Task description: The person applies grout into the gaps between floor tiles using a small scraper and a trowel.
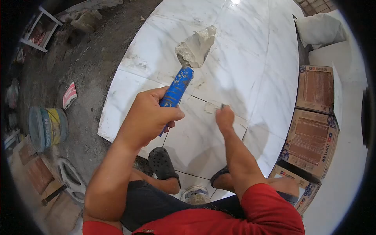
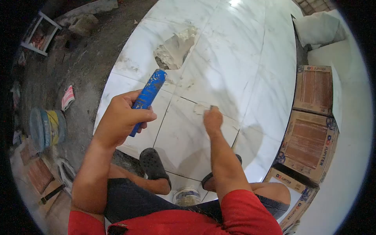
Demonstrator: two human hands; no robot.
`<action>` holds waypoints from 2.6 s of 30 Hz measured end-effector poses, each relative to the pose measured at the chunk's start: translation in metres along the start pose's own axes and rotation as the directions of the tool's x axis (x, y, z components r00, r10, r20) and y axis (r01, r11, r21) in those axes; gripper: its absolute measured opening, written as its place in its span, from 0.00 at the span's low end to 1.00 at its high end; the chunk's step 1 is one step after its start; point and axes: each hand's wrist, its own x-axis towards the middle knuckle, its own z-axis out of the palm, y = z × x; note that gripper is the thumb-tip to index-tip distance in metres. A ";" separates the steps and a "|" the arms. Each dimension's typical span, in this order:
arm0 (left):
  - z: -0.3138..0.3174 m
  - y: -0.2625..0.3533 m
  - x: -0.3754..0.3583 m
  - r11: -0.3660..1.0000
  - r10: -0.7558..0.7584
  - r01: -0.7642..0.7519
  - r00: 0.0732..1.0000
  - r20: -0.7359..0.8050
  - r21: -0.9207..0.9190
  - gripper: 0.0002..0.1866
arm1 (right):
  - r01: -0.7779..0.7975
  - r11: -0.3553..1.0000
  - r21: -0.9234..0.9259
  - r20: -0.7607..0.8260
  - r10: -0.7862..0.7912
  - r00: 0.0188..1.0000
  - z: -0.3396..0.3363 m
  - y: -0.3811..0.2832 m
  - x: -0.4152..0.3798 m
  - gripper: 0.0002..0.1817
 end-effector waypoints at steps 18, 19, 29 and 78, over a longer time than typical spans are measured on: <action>0.003 -0.007 -0.011 0.999 0.048 -0.050 0.995 -0.088 -0.016 0.10 | 0.891 0.368 -0.266 0.466 -0.760 0.453 -0.019 0.025 -0.003 0.08; 0.004 -0.007 -0.011 0.998 0.058 -0.059 0.994 -0.093 -0.014 0.10 | 0.828 0.496 -0.264 0.388 -0.731 0.561 -0.021 0.039 0.004 0.09; 0.002 -0.011 -0.005 0.998 0.058 -0.060 0.995 -0.077 -0.023 0.10 | 0.293 0.946 -0.136 -0.015 -0.298 0.955 0.044 -0.014 0.009 0.04; 0.002 -0.008 -0.003 0.997 0.079 -0.081 0.993 -0.089 -0.014 0.10 | 0.905 0.422 -0.058 0.531 -0.754 0.386 -0.041 0.034 0.063 0.13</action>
